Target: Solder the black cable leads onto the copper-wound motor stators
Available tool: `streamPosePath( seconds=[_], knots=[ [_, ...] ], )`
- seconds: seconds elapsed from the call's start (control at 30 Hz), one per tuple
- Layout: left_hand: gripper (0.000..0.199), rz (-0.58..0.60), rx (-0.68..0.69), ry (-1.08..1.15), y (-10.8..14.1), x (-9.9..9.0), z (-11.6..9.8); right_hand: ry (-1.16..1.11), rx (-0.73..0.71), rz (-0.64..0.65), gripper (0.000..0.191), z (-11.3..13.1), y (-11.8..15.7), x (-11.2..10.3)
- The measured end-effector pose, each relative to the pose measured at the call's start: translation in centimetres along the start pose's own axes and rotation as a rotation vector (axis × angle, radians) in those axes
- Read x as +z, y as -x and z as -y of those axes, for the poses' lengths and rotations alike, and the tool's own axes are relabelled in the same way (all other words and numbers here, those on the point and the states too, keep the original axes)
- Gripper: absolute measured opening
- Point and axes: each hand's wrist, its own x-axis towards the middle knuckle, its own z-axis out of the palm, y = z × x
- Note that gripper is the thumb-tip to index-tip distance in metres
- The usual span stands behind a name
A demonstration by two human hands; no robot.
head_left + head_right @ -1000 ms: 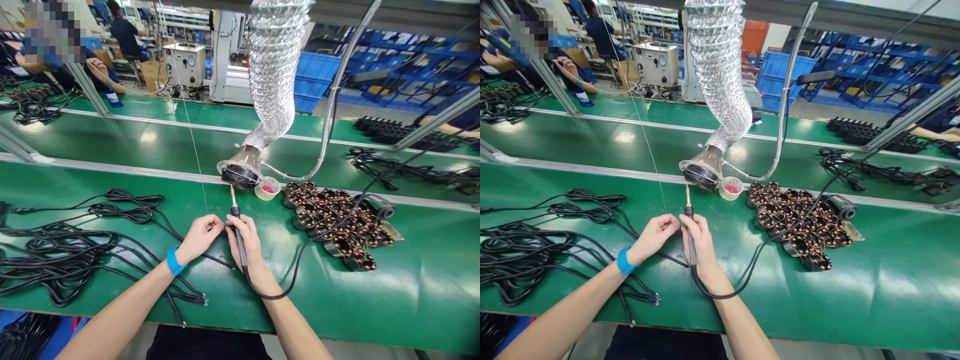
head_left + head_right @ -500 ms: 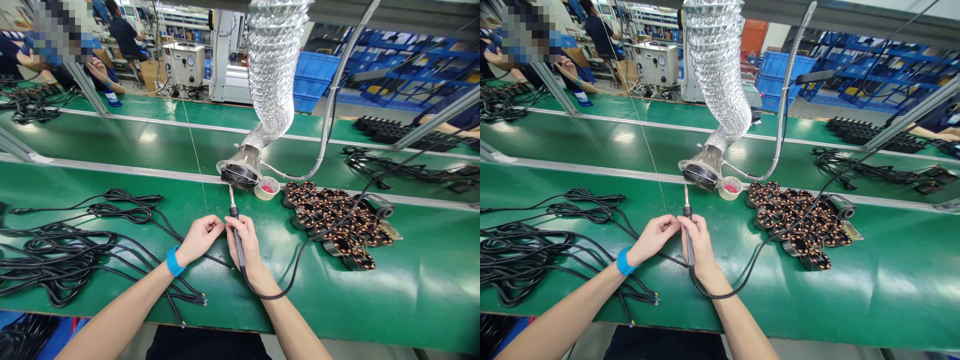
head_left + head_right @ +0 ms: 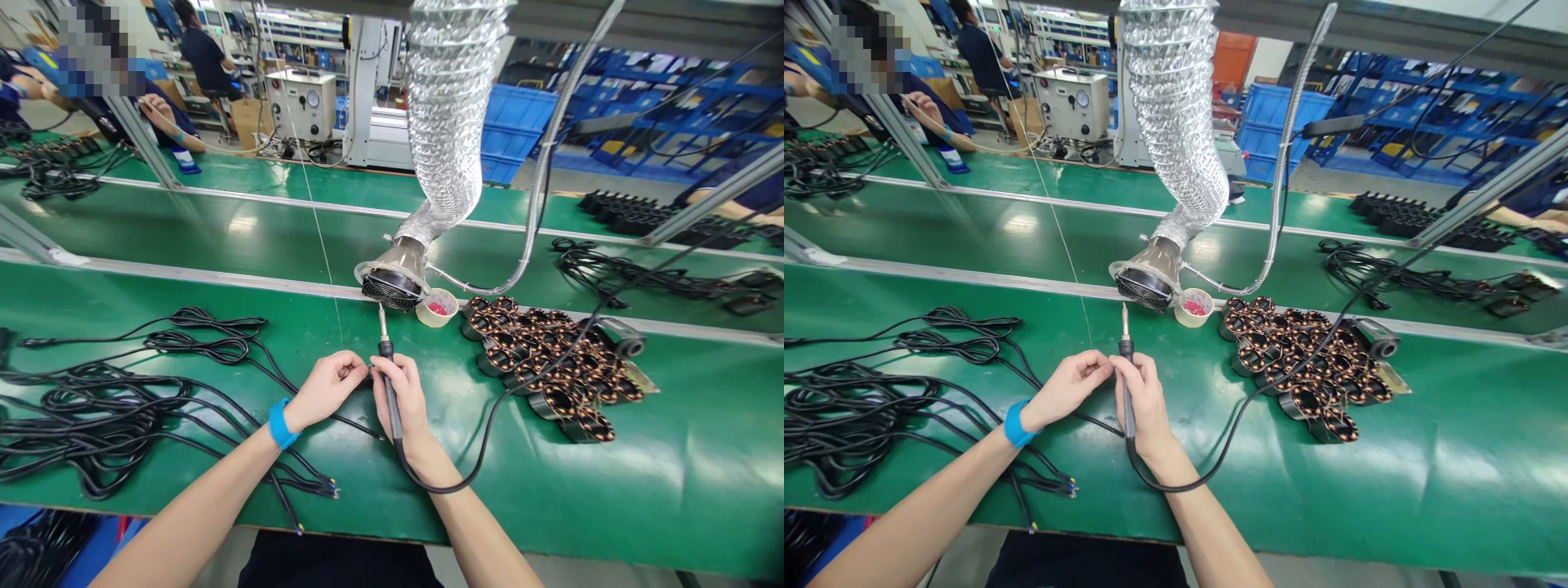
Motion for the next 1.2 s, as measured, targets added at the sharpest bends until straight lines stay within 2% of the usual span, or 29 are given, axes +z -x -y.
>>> streamPosePath(
  seconds=[0.37,0.73,1.2],
  knots=[
    [0.030,0.046,-0.049,-0.017,0.13,-0.22,-0.50,-0.016,0.032,-0.022,0.042,0.31,-0.01,-0.04],
    [0.027,0.085,0.010,-0.123,0.09,-0.86,-0.89,-0.012,0.035,-0.031,0.043,0.72,-0.10,-0.29],
    [0.034,0.163,-0.127,0.089,0.02,-0.72,-0.26,-0.008,0.039,-0.027,0.040,0.55,0.08,-0.15]
  ],
)
